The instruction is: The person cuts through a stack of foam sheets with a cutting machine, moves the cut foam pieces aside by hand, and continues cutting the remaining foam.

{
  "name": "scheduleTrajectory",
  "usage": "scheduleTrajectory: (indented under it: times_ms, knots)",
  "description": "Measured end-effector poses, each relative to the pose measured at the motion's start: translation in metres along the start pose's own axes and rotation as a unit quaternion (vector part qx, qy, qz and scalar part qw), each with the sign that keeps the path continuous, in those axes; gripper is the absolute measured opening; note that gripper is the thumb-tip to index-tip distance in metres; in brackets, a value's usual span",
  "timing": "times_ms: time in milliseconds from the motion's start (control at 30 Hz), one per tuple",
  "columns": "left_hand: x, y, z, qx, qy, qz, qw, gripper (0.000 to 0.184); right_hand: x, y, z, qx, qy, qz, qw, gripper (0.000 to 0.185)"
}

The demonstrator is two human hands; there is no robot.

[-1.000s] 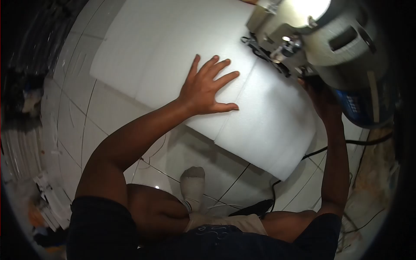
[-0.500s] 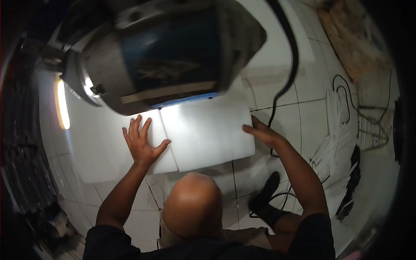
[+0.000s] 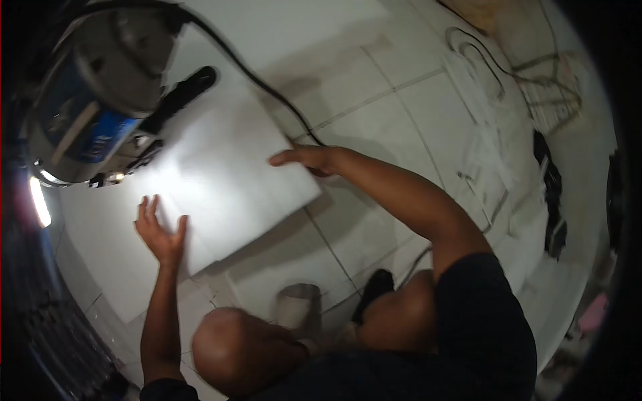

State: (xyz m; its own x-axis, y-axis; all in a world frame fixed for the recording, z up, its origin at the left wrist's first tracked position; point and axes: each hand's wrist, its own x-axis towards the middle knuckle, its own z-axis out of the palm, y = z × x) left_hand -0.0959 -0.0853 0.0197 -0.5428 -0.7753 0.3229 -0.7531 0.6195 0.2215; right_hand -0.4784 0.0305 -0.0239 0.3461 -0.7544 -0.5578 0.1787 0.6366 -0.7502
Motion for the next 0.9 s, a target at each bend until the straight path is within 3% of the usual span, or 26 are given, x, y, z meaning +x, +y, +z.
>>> scheduleTrajectory:
  times_ms: [133,167,233,267,300,367,400,533,700,733,800,833,867,900]
  knots:
    - [-0.015,-0.039,0.018,-0.117,0.042,0.068,0.990,0.062,0.017,0.016,0.011,-0.042,0.032,-0.025,0.998,0.133]
    - [-0.014,-0.064,0.023,-0.176,0.013,0.033,0.984,0.056,-0.012,0.000,0.034,-0.091,0.132,-0.012,0.987,0.106]
    - [-0.012,-0.089,0.024,-0.247,-0.048,0.053,0.966,0.053,-0.067,0.003,0.041,-0.121,0.050,0.009,0.991,0.078]
    - [-0.015,-0.076,0.012,-0.288,-0.082,0.002,0.954,0.054,-0.069,0.019,0.042,-0.138,0.065,0.051,0.987,0.096]
    - [-0.020,-0.064,0.001,-0.319,-0.108,-0.053,0.940,0.055,-0.103,0.031,0.053,-0.119,0.142,-0.004,0.983,0.122]
    - [-0.022,-0.064,-0.013,-0.289,-0.161,-0.017,0.943,0.057,-0.159,0.060,0.052,-0.190,0.116,-0.047,0.974,0.141]
    - [-0.012,-0.099,-0.008,-0.263,-0.216,0.006,0.940,0.059,-0.154,0.061,0.056,-0.209,0.099,-0.055,0.971,0.139]
    - [-0.015,-0.114,0.005,-0.226,-0.205,-0.007,0.952,0.062,-0.247,0.098,0.049,-0.254,0.102,-0.102,0.957,0.132]
    - [-0.022,-0.098,0.005,-0.204,-0.178,0.007,0.963,0.062,-0.375,0.144,0.042,-0.209,0.319,-0.142,0.914,0.117]
    - [-0.026,-0.092,-0.001,-0.191,-0.174,0.012,0.966,0.061,-0.405,0.142,0.055,-0.085,0.317,-0.117,0.937,0.118]
    - [-0.029,-0.096,-0.012,-0.195,-0.174,0.015,0.965,0.060,-0.456,0.166,0.074,-0.087,0.410,-0.133,0.898,0.121]
    - [-0.031,-0.101,-0.013,-0.196,-0.176,0.021,0.964,0.060,-0.482,0.177,0.092,-0.086,0.489,-0.069,0.865,0.120]
    - [-0.034,-0.106,-0.011,-0.185,-0.127,0.024,0.974,0.055,-0.504,0.185,0.114,0.009,0.531,-0.112,0.840,0.115]
    - [-0.036,-0.111,-0.009,-0.192,-0.125,0.029,0.973,0.055,-0.526,0.198,0.133,0.054,0.588,-0.089,0.802,0.105]
